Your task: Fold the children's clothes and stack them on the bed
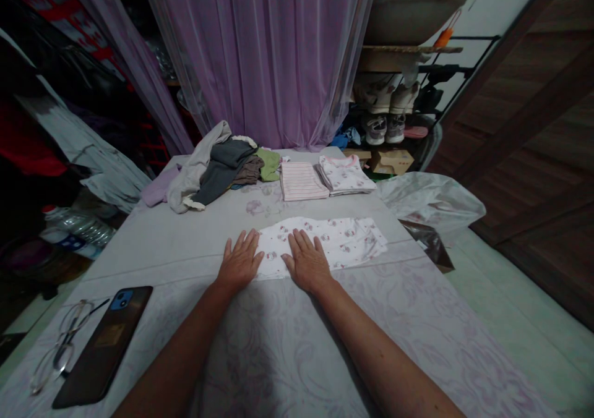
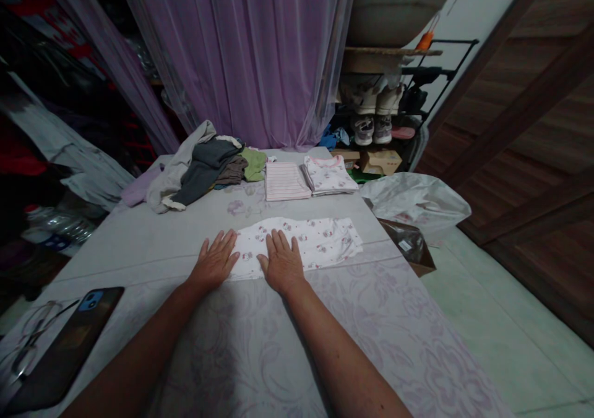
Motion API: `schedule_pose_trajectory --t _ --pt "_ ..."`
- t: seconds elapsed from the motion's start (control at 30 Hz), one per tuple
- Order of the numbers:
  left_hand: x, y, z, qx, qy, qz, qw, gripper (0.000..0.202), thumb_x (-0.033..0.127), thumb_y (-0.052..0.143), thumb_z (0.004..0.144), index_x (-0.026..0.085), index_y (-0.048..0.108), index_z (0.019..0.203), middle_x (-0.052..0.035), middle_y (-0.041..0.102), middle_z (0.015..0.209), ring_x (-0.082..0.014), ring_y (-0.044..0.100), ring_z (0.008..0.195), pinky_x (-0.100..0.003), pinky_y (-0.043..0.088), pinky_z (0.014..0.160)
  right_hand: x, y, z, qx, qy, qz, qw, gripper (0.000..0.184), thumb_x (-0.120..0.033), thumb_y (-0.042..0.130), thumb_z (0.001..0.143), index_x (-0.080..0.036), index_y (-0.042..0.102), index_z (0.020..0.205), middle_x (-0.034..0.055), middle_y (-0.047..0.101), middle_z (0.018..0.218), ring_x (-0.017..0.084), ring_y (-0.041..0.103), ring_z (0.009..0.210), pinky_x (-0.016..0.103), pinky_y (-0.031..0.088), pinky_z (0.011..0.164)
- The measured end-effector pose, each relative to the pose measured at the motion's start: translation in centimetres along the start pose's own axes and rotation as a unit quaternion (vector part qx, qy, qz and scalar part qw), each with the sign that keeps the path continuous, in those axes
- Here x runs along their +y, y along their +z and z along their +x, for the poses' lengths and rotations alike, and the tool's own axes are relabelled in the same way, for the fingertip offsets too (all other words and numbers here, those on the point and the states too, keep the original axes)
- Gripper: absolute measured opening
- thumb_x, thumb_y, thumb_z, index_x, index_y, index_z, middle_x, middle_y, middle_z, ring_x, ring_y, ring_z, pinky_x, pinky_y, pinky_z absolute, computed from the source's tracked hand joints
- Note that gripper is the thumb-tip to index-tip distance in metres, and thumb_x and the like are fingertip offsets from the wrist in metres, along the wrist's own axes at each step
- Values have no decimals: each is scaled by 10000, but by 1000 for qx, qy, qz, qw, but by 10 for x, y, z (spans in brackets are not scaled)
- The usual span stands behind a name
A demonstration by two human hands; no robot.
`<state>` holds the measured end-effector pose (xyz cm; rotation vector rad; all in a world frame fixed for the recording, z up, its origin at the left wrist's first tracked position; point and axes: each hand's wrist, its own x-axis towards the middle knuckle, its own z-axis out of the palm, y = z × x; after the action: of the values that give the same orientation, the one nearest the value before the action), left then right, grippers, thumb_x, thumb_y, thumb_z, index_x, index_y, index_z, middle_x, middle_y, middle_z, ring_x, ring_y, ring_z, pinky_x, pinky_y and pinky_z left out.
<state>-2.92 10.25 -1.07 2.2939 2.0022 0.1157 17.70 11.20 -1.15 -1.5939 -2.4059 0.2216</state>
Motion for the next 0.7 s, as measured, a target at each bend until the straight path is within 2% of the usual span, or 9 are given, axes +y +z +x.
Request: schedule_pose_trajectory --t 0.1,0.2,0.3,0.4,0.5,0.57,0.7 --pt "-6 -3 -5 -15 -27 -2 1000 582 427 292 978 194 316 1511 -80 284 1578 -264 233 1467 -551 140 1179 13 -2 -7 4 3 -11 1000 562 -407 367 982 -127 389 1470 154 311 1553 300 281 1439 556 174 1151" --pt "-17 -5 -13 -12 -62 -3 998 600 443 296 972 174 322 1508 -91 311 1567 -271 240 1463 -549 154 1179 20 -3 -12 22 6 -19 1000 541 -395 382 979 -134 416 1452 159 355 1535 301 319 1420 556 170 1147" --pt "-30 -6 -20 2 -98 -12 995 581 420 283 973 159 370 1485 -95 336 1557 -273 238 1464 -537 165 1180 24 -4 -15 63 14 -14 998 510 -392 393 976 -140 464 1414 149 454 1479 299 371 1385 541 194 1141" --pt "-37 -9 -26 3 -119 -45 992 522 375 257 980 203 472 1423 -66 373 1545 -255 262 1457 -515 178 1181 27 -3 -18 113 19 4 993 446 -356 376 979 -144 542 1335 136 555 1386 277 449 1317 496 243 1133" --pt "-36 -11 -31 3 -106 -80 991 465 409 336 956 265 557 1339 -34 418 1523 -260 284 1448 -532 169 1177 31 0 -20 156 13 25 987 394 -336 396 965 -167 602 1255 132 604 1315 262 502 1251 470 292 1112" --pt "-33 -11 -36 -2 -88 -102 991 476 451 401 926 269 551 1339 -36 432 1514 -269 284 1447 -542 158 1178 33 2 -21 170 -3 33 985 374 -340 437 944 -177 623 1225 137 608 1298 263 516 1225 455 336 1083" --pt "-29 -9 -46 -13 -59 -124 990 706 494 569 818 210 421 1446 -90 428 1513 -291 283 1446 -522 153 1187 35 4 -23 174 -27 29 984 355 -332 495 908 -172 653 1184 148 613 1275 276 532 1189 436 381 1044"
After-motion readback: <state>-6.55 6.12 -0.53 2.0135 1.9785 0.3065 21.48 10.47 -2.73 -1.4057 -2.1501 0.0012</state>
